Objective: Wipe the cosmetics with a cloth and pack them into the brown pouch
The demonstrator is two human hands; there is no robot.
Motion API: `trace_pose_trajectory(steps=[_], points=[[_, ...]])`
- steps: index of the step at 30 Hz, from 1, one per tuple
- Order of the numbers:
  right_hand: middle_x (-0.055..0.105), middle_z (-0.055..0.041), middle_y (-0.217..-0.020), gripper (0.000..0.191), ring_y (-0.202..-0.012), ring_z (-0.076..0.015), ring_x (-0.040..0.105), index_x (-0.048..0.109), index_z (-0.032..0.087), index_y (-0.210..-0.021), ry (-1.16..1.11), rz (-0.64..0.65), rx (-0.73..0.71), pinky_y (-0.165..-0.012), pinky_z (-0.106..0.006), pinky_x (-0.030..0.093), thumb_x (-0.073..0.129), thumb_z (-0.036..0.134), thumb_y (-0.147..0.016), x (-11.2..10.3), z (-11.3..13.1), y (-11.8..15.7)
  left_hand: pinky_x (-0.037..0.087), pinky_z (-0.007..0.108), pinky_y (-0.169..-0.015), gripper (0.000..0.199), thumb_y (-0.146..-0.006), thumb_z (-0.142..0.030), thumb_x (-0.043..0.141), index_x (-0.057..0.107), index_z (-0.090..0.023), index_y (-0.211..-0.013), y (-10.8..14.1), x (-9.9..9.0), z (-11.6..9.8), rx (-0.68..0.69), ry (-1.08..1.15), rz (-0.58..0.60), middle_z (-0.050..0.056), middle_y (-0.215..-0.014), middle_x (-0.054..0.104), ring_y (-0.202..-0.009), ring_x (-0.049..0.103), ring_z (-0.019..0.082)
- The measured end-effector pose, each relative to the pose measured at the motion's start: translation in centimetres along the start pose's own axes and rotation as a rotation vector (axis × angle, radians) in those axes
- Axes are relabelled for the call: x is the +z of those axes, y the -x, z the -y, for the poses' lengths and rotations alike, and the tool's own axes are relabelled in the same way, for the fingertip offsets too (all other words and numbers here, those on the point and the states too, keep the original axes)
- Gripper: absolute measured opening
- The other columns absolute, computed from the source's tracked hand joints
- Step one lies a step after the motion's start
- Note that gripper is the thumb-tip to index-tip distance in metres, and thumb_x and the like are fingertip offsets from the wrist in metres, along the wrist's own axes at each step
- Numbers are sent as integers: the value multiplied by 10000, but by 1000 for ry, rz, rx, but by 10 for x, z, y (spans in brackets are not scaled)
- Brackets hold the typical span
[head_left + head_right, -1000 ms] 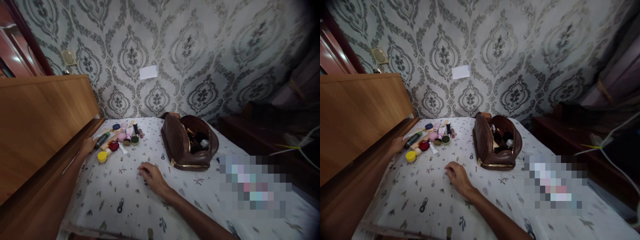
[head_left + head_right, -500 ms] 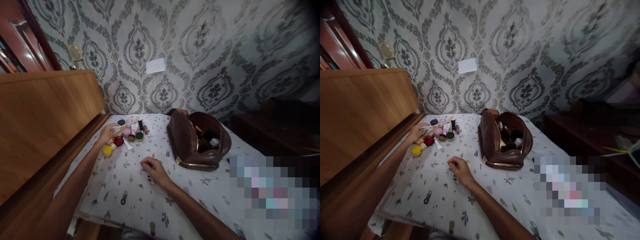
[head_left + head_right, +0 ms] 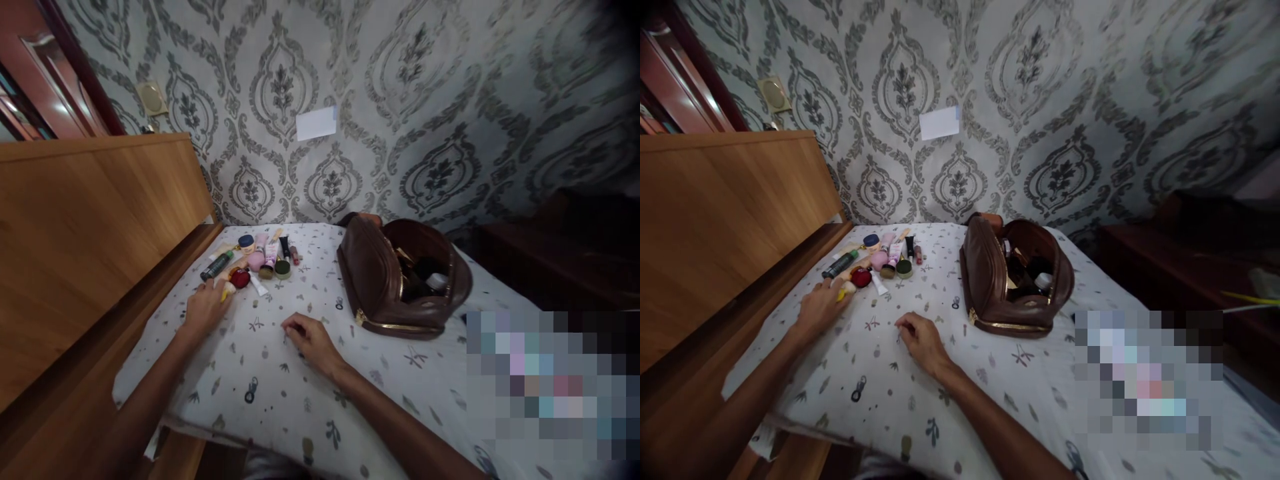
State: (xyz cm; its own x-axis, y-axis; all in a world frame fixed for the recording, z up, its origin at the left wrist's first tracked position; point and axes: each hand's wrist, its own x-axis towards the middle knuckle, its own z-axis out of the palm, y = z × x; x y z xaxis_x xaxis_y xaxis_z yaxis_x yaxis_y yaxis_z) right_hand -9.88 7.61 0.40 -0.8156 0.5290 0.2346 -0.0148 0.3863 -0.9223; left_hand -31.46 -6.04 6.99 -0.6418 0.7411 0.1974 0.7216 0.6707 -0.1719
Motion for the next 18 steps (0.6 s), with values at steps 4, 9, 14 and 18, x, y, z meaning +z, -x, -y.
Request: trace_pose_trajectory(steps=[4, 9, 14, 18], points=[[643, -24, -794, 140, -730, -149, 556, 650, 180, -876, -53, -1, -11, -681, -276, 448, 532, 229, -818, 3, 5, 2, 472, 352, -778, 325, -910, -383, 415, 591, -187, -1102, 0, -3, -9, 48, 243, -15, 122, -1103, 644, -958, 621, 275], [629, -71, -1066, 464, -781, -159, 594, 574, 195, -1153, -432, 78, 63, -624, -276, 508, 667, 414, -755, 6, 11, 1, 418, 250, -649, 227, -887, -323, 421, 589, -187, -819, 8, -16, -67, 354, 794, -45, -3, -736, 630, -705, 586, 160], [641, -8, -819, 412, -727, -155, 618, 617, 177, -934, -640, 67, 149, -629, -264, 522, 743, 486, -693, 0, 9, -3, 350, 248, -582, 289, -919, -268, 344, 505, -199, -690, 11, -15, -118, 457, 861, -152, -24, -614, 529, -597, 505, 136], [660, -4, -843, 477, -722, -146, 620, 647, 170, -964, -723, -20, 181, -627, -260, 525, 823, 422, -600, -2, -2, -8, 351, 274, -622, 319, -961, -286, 306, 493, -205, -715, 6, -2, -124, 454, 813, -246, 4, -669, 539, -632, 507, 155]])
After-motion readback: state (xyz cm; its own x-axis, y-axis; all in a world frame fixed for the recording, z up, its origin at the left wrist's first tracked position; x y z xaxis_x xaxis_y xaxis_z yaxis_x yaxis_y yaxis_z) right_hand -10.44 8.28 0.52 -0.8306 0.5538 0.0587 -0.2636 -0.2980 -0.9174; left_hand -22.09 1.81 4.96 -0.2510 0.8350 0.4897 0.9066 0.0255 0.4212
